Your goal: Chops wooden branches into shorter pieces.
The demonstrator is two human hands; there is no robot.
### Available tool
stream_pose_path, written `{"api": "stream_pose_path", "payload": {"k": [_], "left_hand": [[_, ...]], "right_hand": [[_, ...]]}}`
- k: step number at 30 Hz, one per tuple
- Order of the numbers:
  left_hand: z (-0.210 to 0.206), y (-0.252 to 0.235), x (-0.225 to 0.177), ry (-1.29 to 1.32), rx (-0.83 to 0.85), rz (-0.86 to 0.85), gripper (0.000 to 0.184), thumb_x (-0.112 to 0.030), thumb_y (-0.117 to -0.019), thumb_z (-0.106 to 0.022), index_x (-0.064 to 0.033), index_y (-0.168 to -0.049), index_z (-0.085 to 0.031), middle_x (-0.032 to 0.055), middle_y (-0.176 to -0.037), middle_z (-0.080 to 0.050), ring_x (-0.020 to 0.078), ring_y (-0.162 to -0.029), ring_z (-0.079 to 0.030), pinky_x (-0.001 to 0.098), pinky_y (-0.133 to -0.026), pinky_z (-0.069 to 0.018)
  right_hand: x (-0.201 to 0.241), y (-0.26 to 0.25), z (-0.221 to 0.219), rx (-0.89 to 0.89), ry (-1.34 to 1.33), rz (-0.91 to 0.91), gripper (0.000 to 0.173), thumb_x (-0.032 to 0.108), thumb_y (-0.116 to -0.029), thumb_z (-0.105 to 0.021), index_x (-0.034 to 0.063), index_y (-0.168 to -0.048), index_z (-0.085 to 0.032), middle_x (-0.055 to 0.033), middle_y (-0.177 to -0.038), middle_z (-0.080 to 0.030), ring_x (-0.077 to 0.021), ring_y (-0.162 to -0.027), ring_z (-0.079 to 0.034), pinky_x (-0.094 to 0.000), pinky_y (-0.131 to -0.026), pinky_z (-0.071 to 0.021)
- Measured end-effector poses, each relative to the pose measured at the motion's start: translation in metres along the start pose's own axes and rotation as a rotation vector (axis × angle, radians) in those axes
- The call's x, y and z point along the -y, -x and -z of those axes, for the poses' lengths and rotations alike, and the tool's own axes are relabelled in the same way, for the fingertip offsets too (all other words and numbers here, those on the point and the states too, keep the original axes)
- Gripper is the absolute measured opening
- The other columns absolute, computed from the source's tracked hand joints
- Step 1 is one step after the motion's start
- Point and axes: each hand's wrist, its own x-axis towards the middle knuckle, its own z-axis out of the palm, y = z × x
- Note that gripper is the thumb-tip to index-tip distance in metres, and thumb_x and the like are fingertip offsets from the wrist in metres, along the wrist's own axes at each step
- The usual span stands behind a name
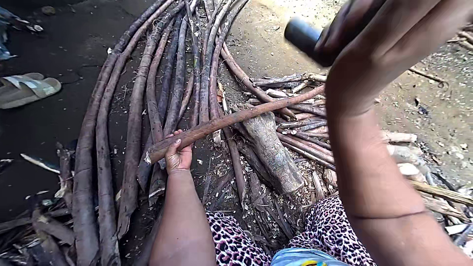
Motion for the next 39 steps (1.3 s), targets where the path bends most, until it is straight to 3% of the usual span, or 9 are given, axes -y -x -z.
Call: {"api": "stream_pose_path", "payload": {"k": [2,4,7,11,14,23,32,35,39], "left_hand": [[0.000,-0.002,0.000,0.007,0.017,-0.006,0.028,0.009,-0.0967,-0.046,-0.0108,-0.108,-0.061,0.0069,-0.111,-0.072,0.0213,-0.111,-0.068,0.0430,-0.107,-0.0525],[0.000,0.001,0.000,-0.032,-0.018,0.009,0.028,0.009,-0.0963,-0.047,-0.0127,-0.108,-0.061,0.0047,-0.111,-0.071,0.0196,-0.111,-0.068,0.0414,-0.105,-0.0532],[-0.002,0.002,0.011,-0.095,-0.112,0.050,0.026,0.004,-0.1014,-0.043,-0.0130,-0.120,-0.051,0.0040,-0.118,-0.062,0.0193,-0.111,-0.062,0.0420,-0.104,-0.0511],[-0.030,0.000,0.015,0.034,-0.133,-0.006,0.014,-0.017,-0.1114,-0.042,-0.0129,-0.114,-0.055,0.0037,-0.110,-0.066,0.0189,-0.108,-0.066,0.0436,-0.107,-0.0506],[-0.026,-0.002,0.003,0.084,-0.136,-0.028,0.014,-0.017,-0.1113,-0.041,-0.0142,-0.114,-0.055,0.0025,-0.109,-0.067,0.0184,-0.111,-0.066,0.0450,-0.110,-0.0488],[-0.013,-0.001,0.005,-0.008,-0.148,-0.063,0.023,0.002,-0.1046,-0.036,-0.0125,-0.112,-0.053,0.0034,-0.107,-0.065,0.0177,-0.106,-0.065,0.0419,-0.104,-0.0515],[-0.002,-0.006,0.003,0.043,-0.080,-0.045,0.024,0.003,-0.1027,-0.038,-0.0114,-0.109,-0.057,0.0051,-0.106,-0.068,0.0186,-0.105,-0.068,0.0414,-0.104,-0.0537],[0.004,-0.007,0.003,0.039,-0.046,-0.043,0.025,0.003,-0.1023,-0.038,-0.0113,-0.109,-0.058,0.0047,-0.108,-0.069,0.0187,-0.108,-0.068,0.0416,-0.106,-0.0530],[0.012,0.001,0.007,0.012,-0.084,-0.066,0.023,0.001,-0.1021,-0.039,-0.0134,-0.106,-0.057,0.0032,-0.106,-0.067,0.0185,-0.105,-0.067,0.0418,-0.103,-0.0530]], "right_hand": [[-0.024,0.103,0.016,0.232,0.214,-0.234,0.035,0.024,-0.1089,-0.035,-0.0078,-0.103,-0.048,-0.0069,-0.063,-0.053,-0.0170,-0.050,-0.055,-0.0382,-0.048,-0.0521],[-0.038,0.219,0.044,0.686,0.503,-0.724,0.044,0.029,-0.1107,-0.039,-0.0115,-0.125,-0.051,-0.0217,-0.085,-0.066,-0.0337,-0.075,-0.068,-0.0516,-0.072,-0.0577],[-0.056,0.242,0.043,1.148,0.575,-1.435,0.050,0.035,-0.1129,-0.037,-0.0060,-0.137,-0.051,-0.0290,-0.121,-0.064,-0.0391,-0.112,-0.065,-0.0553,-0.100,-0.0487],[-0.061,0.209,0.051,0.932,0.277,-1.702,0.042,0.040,-0.1140,-0.032,0.0032,-0.118,-0.052,-0.0054,-0.069,-0.048,-0.0142,-0.048,-0.048,-0.0288,-0.048,-0.0479],[-0.054,0.207,0.058,0.608,-0.189,-1.985,0.051,0.048,-0.1126,-0.026,0.0075,-0.098,-0.052,0.0042,-0.056,-0.041,-0.0047,-0.038,-0.040,-0.0189,-0.038,-0.0402],[-0.007,0.168,0.081,0.496,-0.083,-1.572,0.031,0.028,-0.1126,-0.043,0.0012,-0.112,-0.057,0.0018,-0.060,-0.049,-0.0055,-0.041,-0.046,-0.0209,-0.041,-0.0461],[-0.025,0.008,0.074,-0.163,-0.237,-0.379,0.038,0.022,-0.1143,-0.012,0.0093,-0.099,-0.045,0.0058,-0.056,-0.048,-0.0117,-0.041,-0.053,-0.0335,-0.041,-0.0556],[-0.039,0.099,0.054,-0.068,-0.069,-0.575,0.045,0.029,-0.1135,-0.012,0.0089,-0.091,-0.045,0.0030,-0.053,-0.048,-0.0130,-0.041,-0.053,-0.0359,-0.043,-0.0541],[-0.040,0.271,0.050,0.669,0.118,-1.648,0.045,0.039,-0.1139,-0.032,0.0002,-0.115,-0.054,-0.0052,-0.072,-0.049,-0.0152,-0.052,-0.051,-0.0340,-0.053,-0.0513]]}}
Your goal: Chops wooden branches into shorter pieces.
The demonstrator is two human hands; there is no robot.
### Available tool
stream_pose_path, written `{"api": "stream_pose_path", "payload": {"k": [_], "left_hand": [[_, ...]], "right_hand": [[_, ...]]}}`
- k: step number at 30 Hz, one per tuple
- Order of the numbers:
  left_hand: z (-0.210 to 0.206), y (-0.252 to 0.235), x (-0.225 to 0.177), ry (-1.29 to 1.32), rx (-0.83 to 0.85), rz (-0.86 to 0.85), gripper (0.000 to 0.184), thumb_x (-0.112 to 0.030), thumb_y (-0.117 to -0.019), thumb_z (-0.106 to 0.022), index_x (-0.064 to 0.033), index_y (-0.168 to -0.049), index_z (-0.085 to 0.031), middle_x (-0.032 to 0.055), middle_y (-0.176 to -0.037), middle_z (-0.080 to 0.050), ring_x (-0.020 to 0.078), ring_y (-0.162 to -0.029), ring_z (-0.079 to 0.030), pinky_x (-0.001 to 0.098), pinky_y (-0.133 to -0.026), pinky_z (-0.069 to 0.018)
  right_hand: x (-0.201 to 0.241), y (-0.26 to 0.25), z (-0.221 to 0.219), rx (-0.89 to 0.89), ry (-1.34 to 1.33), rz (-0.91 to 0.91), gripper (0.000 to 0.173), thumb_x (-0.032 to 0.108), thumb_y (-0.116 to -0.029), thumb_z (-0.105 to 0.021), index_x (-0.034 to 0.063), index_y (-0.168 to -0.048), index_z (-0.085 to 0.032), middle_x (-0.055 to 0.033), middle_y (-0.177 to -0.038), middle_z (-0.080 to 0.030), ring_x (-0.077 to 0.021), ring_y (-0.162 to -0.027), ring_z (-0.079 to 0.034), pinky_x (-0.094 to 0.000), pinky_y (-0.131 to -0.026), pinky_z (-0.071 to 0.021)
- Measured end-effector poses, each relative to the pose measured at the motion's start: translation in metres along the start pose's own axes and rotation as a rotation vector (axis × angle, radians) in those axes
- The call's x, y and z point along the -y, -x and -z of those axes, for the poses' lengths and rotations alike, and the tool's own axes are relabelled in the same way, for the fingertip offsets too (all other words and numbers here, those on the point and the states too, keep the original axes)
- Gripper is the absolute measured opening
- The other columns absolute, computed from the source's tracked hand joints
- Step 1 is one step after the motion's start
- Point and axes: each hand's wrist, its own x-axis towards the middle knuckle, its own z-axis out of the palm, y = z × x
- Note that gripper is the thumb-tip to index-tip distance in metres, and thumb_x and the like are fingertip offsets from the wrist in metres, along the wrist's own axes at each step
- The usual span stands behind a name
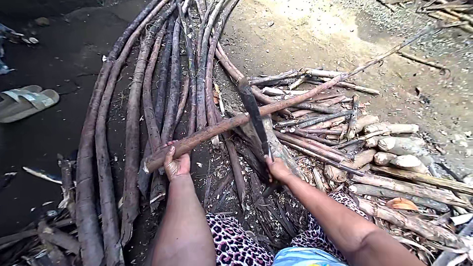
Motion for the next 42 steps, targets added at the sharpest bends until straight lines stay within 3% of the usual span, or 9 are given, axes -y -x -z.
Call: {"api": "stream_pose_path", "payload": {"k": [8,12,17,20,22,34,37,39,42], "left_hand": [[-0.018,-0.001,0.002,0.021,-0.011,-0.003,0.026,0.005,-0.1028,-0.038,-0.0143,-0.110,-0.055,0.0021,-0.108,-0.067,0.0184,-0.109,-0.066,0.0421,-0.107,-0.0511],[-0.028,0.004,0.000,0.022,0.007,-0.001,0.026,0.004,-0.1038,-0.037,-0.0153,-0.108,-0.055,0.0013,-0.107,-0.068,0.0176,-0.108,-0.066,0.0428,-0.107,-0.0508],[-0.028,0.002,0.009,-0.028,-0.109,0.002,0.020,0.003,-0.1041,-0.044,-0.0122,-0.112,-0.054,0.0032,-0.107,-0.065,0.0172,-0.106,-0.065,0.0407,-0.105,-0.0509],[-0.018,0.001,0.016,-0.020,-0.145,0.002,0.021,0.004,-0.1038,-0.042,-0.0126,-0.111,-0.052,0.0024,-0.106,-0.064,0.0155,-0.103,-0.064,0.0375,-0.101,-0.0525],[-0.016,-0.002,0.016,-0.021,-0.128,0.011,0.023,0.005,-0.1040,-0.040,-0.0131,-0.110,-0.052,0.0020,-0.105,-0.064,0.0152,-0.102,-0.065,0.0372,-0.100,-0.0533],[0.005,-0.012,0.015,0.059,-0.029,0.050,0.027,0.009,-0.1005,-0.041,-0.0115,-0.112,-0.054,0.0033,-0.108,-0.067,0.0178,-0.105,-0.067,0.0402,-0.103,-0.0537],[0.007,-0.012,0.014,0.068,-0.017,0.060,0.028,0.010,-0.1002,-0.042,-0.0117,-0.112,-0.055,0.0037,-0.109,-0.067,0.0184,-0.106,-0.067,0.0404,-0.104,-0.0528],[0.008,-0.009,0.016,0.032,-0.037,0.078,0.027,0.008,-0.1010,-0.042,-0.0130,-0.111,-0.055,0.0031,-0.109,-0.067,0.0181,-0.108,-0.066,0.0408,-0.105,-0.0521],[-0.002,0.001,0.026,-0.066,-0.104,0.121,0.024,0.005,-0.1026,-0.040,-0.0150,-0.109,-0.053,0.0000,-0.107,-0.065,0.0155,-0.106,-0.064,0.0404,-0.102,-0.0514]], "right_hand": [[0.029,0.010,0.034,0.401,-0.679,-0.315,0.050,0.049,-0.1122,-0.025,0.0108,-0.093,-0.050,0.0044,-0.056,-0.043,-0.0049,-0.039,-0.043,-0.0183,-0.038,-0.0407],[0.000,0.000,0.027,0.286,-0.385,-0.170,0.048,0.043,-0.1140,-0.021,0.0101,-0.099,-0.052,0.0036,-0.056,-0.043,-0.0075,-0.040,-0.043,-0.0219,-0.039,-0.0426],[0.016,0.001,0.022,-0.034,0.509,-0.047,0.046,0.034,-0.1106,-0.045,-0.0035,-0.136,-0.053,-0.0244,-0.115,-0.066,-0.0340,-0.101,-0.068,-0.0509,-0.094,-0.0522],[0.036,0.018,0.027,-0.033,0.255,-0.005,0.038,0.033,-0.1121,-0.044,-0.0015,-0.120,-0.056,-0.0070,-0.074,-0.055,-0.0151,-0.052,-0.055,-0.0319,-0.053,-0.0531],[0.059,0.043,0.033,-0.019,0.118,0.046,0.036,0.031,-0.1128,-0.042,-0.0017,-0.117,-0.056,-0.0042,-0.066,-0.052,-0.0124,-0.046,-0.051,-0.0288,-0.048,-0.0512],[0.263,0.092,0.044,-0.586,-0.024,1.610,0.019,0.015,-0.1068,-0.042,-0.0020,-0.099,-0.048,0.0007,-0.064,-0.051,-0.0110,-0.049,-0.055,-0.0351,-0.045,-0.0553],[0.136,0.049,0.023,-0.586,0.365,1.110,0.037,0.026,-0.1102,-0.037,-0.0089,-0.116,-0.048,-0.0097,-0.067,-0.054,-0.0210,-0.053,-0.057,-0.0410,-0.050,-0.0524],[0.028,0.027,0.008,-0.348,0.631,0.460,0.048,0.033,-0.1113,-0.038,-0.0079,-0.133,-0.050,-0.0248,-0.095,-0.068,-0.0377,-0.087,-0.071,-0.0545,-0.081,-0.0571],[-0.002,0.014,0.003,-0.042,0.574,-0.164,0.050,0.036,-0.1129,-0.036,-0.0043,-0.140,-0.048,-0.0255,-0.121,-0.064,-0.0349,-0.110,-0.067,-0.0509,-0.098,-0.0511]]}}
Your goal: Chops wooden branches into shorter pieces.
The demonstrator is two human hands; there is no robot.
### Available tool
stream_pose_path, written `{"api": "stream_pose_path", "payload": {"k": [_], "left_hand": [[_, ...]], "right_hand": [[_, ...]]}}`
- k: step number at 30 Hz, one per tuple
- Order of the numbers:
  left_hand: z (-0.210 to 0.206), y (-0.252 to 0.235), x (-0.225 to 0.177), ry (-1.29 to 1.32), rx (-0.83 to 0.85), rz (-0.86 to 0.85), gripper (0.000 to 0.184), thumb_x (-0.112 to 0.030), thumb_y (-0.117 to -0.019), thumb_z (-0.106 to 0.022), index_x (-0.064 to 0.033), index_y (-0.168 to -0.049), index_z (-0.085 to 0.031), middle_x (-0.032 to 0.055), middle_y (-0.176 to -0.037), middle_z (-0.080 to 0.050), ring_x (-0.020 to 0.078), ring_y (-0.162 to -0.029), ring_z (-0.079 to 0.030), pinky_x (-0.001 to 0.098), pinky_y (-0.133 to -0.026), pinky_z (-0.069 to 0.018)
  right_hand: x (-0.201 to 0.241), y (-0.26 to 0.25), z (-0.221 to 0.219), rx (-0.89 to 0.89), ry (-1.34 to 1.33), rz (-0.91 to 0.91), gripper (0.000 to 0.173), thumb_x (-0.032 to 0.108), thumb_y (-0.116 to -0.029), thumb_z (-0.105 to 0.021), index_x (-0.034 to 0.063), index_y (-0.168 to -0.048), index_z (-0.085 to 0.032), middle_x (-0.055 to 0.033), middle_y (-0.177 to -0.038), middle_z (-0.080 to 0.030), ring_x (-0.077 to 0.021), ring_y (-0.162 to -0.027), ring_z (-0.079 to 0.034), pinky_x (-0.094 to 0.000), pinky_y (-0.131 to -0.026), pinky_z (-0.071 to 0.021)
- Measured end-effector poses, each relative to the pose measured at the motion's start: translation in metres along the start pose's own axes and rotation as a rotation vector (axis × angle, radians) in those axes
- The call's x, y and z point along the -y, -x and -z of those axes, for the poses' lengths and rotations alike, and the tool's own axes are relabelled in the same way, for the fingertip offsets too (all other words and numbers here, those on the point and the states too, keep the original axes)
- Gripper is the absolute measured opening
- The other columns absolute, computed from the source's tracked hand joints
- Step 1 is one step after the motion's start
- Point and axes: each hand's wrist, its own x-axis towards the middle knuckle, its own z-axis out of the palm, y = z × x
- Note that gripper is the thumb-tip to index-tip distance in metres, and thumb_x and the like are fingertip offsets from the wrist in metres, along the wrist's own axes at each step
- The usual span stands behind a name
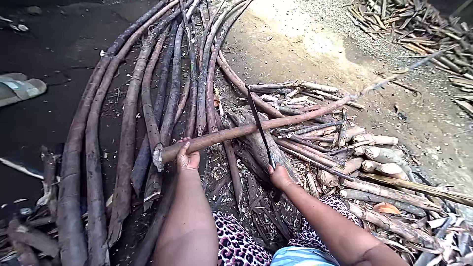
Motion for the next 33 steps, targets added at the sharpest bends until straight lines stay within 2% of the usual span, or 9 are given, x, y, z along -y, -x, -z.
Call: {"api": "stream_pose_path", "payload": {"k": [3,5,7,14,17,20,26,30,33], "left_hand": [[-0.017,0.002,-0.002,-0.005,0.039,-0.002,0.024,0.005,-0.1026,-0.043,-0.0154,-0.111,-0.053,-0.0006,-0.109,-0.067,0.0146,-0.109,-0.065,0.0393,-0.105,-0.0514],[-0.026,-0.003,-0.005,0.014,0.018,-0.032,0.022,0.003,-0.1030,-0.045,-0.0154,-0.111,-0.053,0.0001,-0.107,-0.065,0.0154,-0.108,-0.065,0.0403,-0.104,-0.0512],[-0.033,-0.004,-0.007,0.012,-0.066,-0.052,0.017,0.000,-0.1035,-0.047,-0.0139,-0.111,-0.053,0.0024,-0.104,-0.062,0.0166,-0.101,-0.063,0.0398,-0.100,-0.0523],[-0.079,0.004,-0.047,0.022,-0.096,-0.178,0.005,-0.020,-0.1092,-0.049,-0.0168,-0.109,-0.053,-0.0008,-0.095,-0.062,0.0125,-0.093,-0.064,0.0373,-0.094,-0.0549],[-0.064,-0.003,-0.048,0.008,-0.089,-0.232,0.010,-0.025,-0.1106,-0.047,-0.0169,-0.109,-0.053,-0.0016,-0.095,-0.061,0.0121,-0.093,-0.063,0.0374,-0.094,-0.0545],[-0.046,0.008,-0.036,-0.030,-0.271,-0.181,0.012,-0.028,-0.1101,-0.049,-0.0171,-0.113,-0.053,-0.0018,-0.099,-0.057,0.0114,-0.094,-0.060,0.0351,-0.093,-0.0531],[-0.040,-0.001,-0.024,0.006,-0.414,-0.139,0.017,-0.033,-0.1091,-0.052,-0.0177,-0.117,-0.051,-0.0008,-0.101,-0.055,0.0112,-0.095,-0.058,0.0355,-0.093,-0.0512],[-0.062,-0.006,-0.019,0.027,-0.384,-0.161,0.023,-0.033,-0.1092,-0.052,-0.0168,-0.124,-0.050,0.0013,-0.105,-0.056,0.0128,-0.098,-0.059,0.0376,-0.095,-0.0519],[-0.077,-0.008,-0.018,0.017,-0.365,-0.158,0.027,-0.034,-0.1088,-0.053,-0.0168,-0.129,-0.049,0.0025,-0.111,-0.057,0.0146,-0.105,-0.060,0.0415,-0.100,-0.0509]], "right_hand": [[-0.002,0.010,0.024,0.104,-0.374,-0.037,0.040,0.036,-0.1147,-0.030,0.0013,-0.115,-0.052,-0.0064,-0.070,-0.050,-0.0169,-0.050,-0.052,-0.0328,-0.050,-0.0511],[-0.002,0.019,0.046,0.262,-0.795,-0.054,0.044,0.041,-0.1144,-0.026,0.0075,-0.100,-0.051,0.0035,-0.057,-0.041,-0.0069,-0.039,-0.040,-0.0219,-0.039,-0.0411],[-0.004,0.030,0.055,0.321,-0.968,-0.059,0.045,0.042,-0.1137,-0.027,0.0081,-0.097,-0.052,0.0054,-0.057,-0.041,-0.0040,-0.039,-0.040,-0.0185,-0.038,-0.0393],[-0.040,0.047,0.027,0.032,-0.660,0.159,0.026,0.027,-0.1098,-0.051,0.0018,-0.114,-0.055,-0.0007,-0.061,-0.047,-0.0116,-0.042,-0.046,-0.0286,-0.043,-0.0482],[-0.048,0.045,0.014,0.056,-0.612,0.126,0.026,0.025,-0.1102,-0.050,0.0007,-0.116,-0.056,-0.0022,-0.063,-0.050,-0.0123,-0.043,-0.049,-0.0293,-0.044,-0.0501],[-0.043,0.040,0.003,0.073,-0.584,0.066,0.025,0.021,-0.1106,-0.048,-0.0007,-0.119,-0.055,-0.0048,-0.067,-0.059,-0.0124,-0.046,-0.055,-0.0285,-0.046,-0.0520],[-0.025,0.042,0.013,-0.066,-0.557,0.186,0.028,0.023,-0.1100,-0.048,-0.0021,-0.111,-0.059,-0.0033,-0.064,-0.053,-0.0120,-0.044,-0.051,-0.0289,-0.045,-0.0506],[0.006,0.068,0.063,-0.184,-0.649,0.500,0.025,0.017,-0.1087,-0.048,-0.0038,-0.109,-0.062,-0.0002,-0.063,-0.057,-0.0076,-0.044,-0.052,-0.0247,-0.045,-0.0505],[0.037,0.097,0.117,-0.371,-0.720,0.858,0.020,0.019,-0.1085,-0.045,0.0061,-0.108,-0.061,0.0062,-0.067,-0.062,-0.0032,-0.048,-0.055,-0.0223,-0.047,-0.0528]]}}
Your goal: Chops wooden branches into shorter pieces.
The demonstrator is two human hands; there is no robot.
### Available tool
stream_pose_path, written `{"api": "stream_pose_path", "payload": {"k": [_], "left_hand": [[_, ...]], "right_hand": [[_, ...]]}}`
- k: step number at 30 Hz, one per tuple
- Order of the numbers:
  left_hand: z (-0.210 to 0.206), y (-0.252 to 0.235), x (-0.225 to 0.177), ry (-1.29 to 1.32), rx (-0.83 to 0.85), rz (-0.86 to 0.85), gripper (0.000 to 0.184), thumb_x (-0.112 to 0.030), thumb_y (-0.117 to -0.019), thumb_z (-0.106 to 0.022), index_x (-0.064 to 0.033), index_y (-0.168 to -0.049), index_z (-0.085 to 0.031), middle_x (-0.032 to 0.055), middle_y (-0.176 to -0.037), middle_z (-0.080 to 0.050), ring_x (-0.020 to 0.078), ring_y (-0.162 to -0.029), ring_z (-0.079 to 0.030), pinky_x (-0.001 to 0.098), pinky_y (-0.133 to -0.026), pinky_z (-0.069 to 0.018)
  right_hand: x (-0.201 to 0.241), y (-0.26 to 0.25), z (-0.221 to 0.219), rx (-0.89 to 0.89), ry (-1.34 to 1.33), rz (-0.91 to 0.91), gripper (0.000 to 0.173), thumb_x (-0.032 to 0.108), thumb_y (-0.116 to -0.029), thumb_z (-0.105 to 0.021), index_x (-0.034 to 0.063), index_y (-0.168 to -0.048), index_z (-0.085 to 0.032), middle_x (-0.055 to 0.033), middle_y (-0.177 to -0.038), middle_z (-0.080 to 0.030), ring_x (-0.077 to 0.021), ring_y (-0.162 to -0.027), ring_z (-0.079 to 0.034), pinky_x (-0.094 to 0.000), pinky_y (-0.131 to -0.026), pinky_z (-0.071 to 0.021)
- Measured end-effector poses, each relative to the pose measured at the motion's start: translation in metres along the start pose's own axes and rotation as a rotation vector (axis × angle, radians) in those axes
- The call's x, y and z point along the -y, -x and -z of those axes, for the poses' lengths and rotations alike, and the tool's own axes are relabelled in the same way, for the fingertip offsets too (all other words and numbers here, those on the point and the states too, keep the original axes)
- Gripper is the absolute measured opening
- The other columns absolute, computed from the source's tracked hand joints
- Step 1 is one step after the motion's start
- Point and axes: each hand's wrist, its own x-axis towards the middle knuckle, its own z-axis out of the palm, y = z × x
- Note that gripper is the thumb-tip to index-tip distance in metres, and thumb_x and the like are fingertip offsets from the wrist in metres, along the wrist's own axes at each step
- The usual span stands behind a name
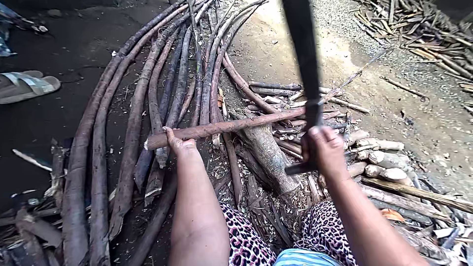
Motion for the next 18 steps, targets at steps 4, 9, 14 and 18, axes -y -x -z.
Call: {"api": "stream_pose_path", "payload": {"k": [4,9,14,18], "left_hand": [[-0.008,-0.001,-0.002,-0.010,0.010,-0.012,0.027,-0.033,-0.1080,-0.056,-0.0158,-0.128,-0.050,0.0031,-0.110,-0.058,0.0146,-0.104,-0.061,0.0419,-0.099,-0.0517],[-0.007,-0.001,-0.003,-0.022,0.015,0.018,0.028,-0.035,-0.1080,-0.055,-0.0172,-0.128,-0.050,0.0024,-0.111,-0.059,0.0137,-0.106,-0.061,0.0411,-0.101,-0.0514],[0.005,0.001,-0.007,-0.067,0.004,0.021,0.041,-0.035,-0.1087,-0.053,-0.0139,-0.143,-0.045,0.0067,-0.131,-0.057,0.0183,-0.121,-0.058,0.0441,-0.107,-0.0488],[0.027,-0.012,-0.009,-0.141,0.038,0.184,0.053,-0.039,-0.1074,-0.055,-0.0132,-0.150,-0.039,0.0116,-0.145,-0.052,0.0253,-0.132,-0.055,0.0480,-0.110,-0.0482]], "right_hand": [[0.076,-0.057,0.018,-0.171,-0.122,0.591,0.026,0.019,-0.1120,-0.028,0.0075,-0.117,-0.051,0.0081,-0.069,-0.059,-0.0091,-0.052,-0.058,-0.0301,-0.048,-0.0564],[0.024,-0.067,-0.017,-0.438,-0.122,0.617,0.038,0.023,-0.1126,-0.013,0.0089,-0.095,-0.043,0.0048,-0.056,-0.048,-0.0119,-0.043,-0.053,-0.0340,-0.044,-0.0546],[-0.156,0.038,-0.057,0.276,0.522,-0.712,0.046,0.034,-0.1124,-0.039,-0.0059,-0.129,-0.056,-0.0220,-0.101,-0.065,-0.0300,-0.087,-0.067,-0.0493,-0.085,-0.0541],[-0.132,0.032,-0.050,0.316,0.334,-0.954,0.037,0.034,-0.1135,-0.038,0.0002,-0.116,-0.052,-0.0060,-0.071,-0.049,-0.0158,-0.048,-0.051,-0.0331,-0.049,-0.0516]]}}
